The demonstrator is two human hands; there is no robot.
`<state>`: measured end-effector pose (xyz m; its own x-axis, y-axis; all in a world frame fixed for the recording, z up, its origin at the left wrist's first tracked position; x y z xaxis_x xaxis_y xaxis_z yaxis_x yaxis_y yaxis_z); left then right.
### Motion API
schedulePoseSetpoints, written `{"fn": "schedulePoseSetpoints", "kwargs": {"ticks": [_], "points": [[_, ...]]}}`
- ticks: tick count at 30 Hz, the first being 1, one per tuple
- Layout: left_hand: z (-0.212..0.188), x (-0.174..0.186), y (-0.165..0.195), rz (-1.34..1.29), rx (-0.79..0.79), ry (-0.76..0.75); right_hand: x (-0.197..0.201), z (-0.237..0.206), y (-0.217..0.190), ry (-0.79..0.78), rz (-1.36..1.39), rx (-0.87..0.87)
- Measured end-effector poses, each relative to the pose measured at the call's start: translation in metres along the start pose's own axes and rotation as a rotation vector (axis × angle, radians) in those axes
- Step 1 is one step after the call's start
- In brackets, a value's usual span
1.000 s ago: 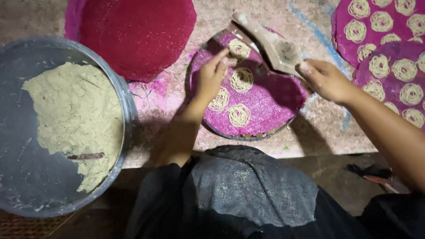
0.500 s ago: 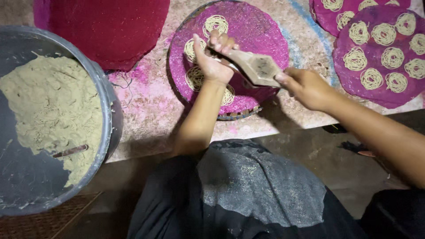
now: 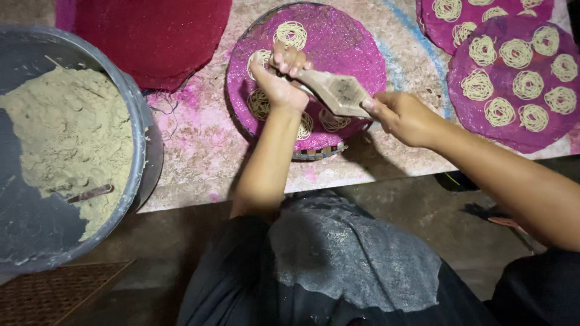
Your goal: The person sits at a low table and uses a wooden hand press to extrude dough from a large basin into coiled noodle nests on round pink trays. They load dough into the press, squeeze it over the tray, place the formed nests, and repeat the cycle, occasionally repositioning trays and scraping dough with a stick.
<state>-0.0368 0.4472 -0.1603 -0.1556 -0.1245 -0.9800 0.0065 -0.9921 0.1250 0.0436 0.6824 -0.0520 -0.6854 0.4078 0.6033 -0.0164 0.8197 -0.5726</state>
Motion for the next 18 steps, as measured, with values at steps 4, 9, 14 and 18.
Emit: {"fn": "schedulePoseSetpoints", "kwargs": {"ticks": [4,9,14,18], "points": [[-0.007,-0.001,-0.018,-0.056,-0.016,0.076,0.012,-0.004,0.001,-0.048,-0.080,-0.208],[0.014,-0.020,-0.021,-0.130,-0.014,-0.171,0.028,-0.006,0.006,0.117,-0.184,-0.082],[-0.010,-0.008,-0.010,0.458,0.467,0.053,0.027,-0.010,0.020,0.064,-0.027,0.017],[-0.036,0.024,-0.034,0.753,0.885,0.110,0.023,-0.013,0.037,0.102,-0.003,0.072]]}}
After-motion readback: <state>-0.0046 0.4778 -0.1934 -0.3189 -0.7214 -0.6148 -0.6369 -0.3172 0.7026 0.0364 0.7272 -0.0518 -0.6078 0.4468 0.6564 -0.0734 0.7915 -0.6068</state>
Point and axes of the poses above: each hand's wrist, its own z-axis towards the middle knuckle, its own x-axis out of the back of the hand, y = z × x, the point moved 1 cm from there along z, towards the middle knuckle, and after that the axes turned 12 degrees about -y, right-handed, at the moved point
